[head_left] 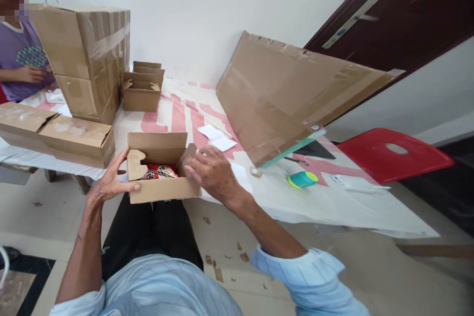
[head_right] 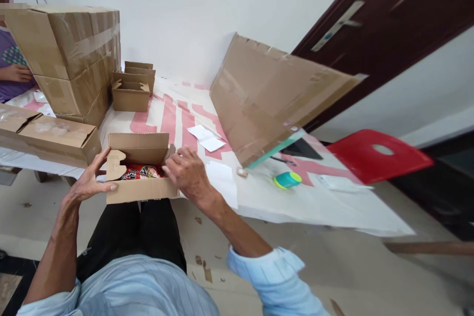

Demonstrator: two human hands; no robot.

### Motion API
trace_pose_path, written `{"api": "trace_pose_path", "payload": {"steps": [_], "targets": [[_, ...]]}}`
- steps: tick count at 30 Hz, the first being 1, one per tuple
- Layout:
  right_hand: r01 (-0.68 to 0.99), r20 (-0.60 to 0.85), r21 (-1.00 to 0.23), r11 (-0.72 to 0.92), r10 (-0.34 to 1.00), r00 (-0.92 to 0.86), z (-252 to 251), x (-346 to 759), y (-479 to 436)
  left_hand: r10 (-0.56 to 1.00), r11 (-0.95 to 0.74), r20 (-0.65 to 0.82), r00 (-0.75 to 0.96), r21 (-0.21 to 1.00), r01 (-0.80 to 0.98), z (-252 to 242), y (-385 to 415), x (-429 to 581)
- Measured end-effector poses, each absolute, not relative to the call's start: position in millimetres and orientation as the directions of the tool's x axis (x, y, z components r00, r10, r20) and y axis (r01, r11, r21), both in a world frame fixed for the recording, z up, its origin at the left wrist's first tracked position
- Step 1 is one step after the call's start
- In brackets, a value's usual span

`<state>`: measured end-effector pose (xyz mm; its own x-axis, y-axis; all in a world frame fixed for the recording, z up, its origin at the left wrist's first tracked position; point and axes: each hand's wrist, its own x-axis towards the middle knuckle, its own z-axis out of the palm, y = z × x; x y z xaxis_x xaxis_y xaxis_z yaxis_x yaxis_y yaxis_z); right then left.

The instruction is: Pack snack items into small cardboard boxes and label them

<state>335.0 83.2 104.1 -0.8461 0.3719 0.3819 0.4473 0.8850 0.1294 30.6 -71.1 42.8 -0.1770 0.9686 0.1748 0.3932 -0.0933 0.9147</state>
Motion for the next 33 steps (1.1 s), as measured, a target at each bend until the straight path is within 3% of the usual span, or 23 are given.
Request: {"api": "trace_pose_path", "payload": {"steps": [3,6,13,17,21,25,30,33], "targets": [[0.514,0.203,0.253,0.820,0.474,-0.857,119,335,88,0.966,-0.093,0.176,-0.189,0.920,0.382,42,-71,32],[0.477,0.016,0.289,0.830,0.494,-0.869,129,317,94,0.965,-0.094,0.180,-0.191,0.916,0.389,42,-71,33],[0.371,-0.353,0.107,0.922,0.384,-0.853,128,260,105,0.959,-0.088,0.187,-0.211,0.911,0.403,38,-73,31],[0.329,-0.454,0.011,0.944,0.298,-0.840,120,248,110,0.959,-0.110,0.200,-0.199,0.914,0.391,35,-71,31],[0.338,-0.395,-0.009,0.941,0.307,-0.866,116,250,111,0.961,-0.111,0.194,-0.199,0.925,0.364,32,-70,31],[0.355,-0.162,-0.112,0.928,0.336,-0.928,124,267,111,0.959,-0.117,0.198,-0.202,0.928,0.355,31,-67,31],[0.339,0.171,-0.387,0.857,0.428,-0.887,162,299,123,0.959,-0.098,0.189,-0.213,0.922,0.375,33,-51,29],[0.327,0.221,-0.581,0.745,0.532,-0.818,190,317,130,0.958,-0.063,0.167,-0.233,0.915,0.398,39,-42,28]]}}
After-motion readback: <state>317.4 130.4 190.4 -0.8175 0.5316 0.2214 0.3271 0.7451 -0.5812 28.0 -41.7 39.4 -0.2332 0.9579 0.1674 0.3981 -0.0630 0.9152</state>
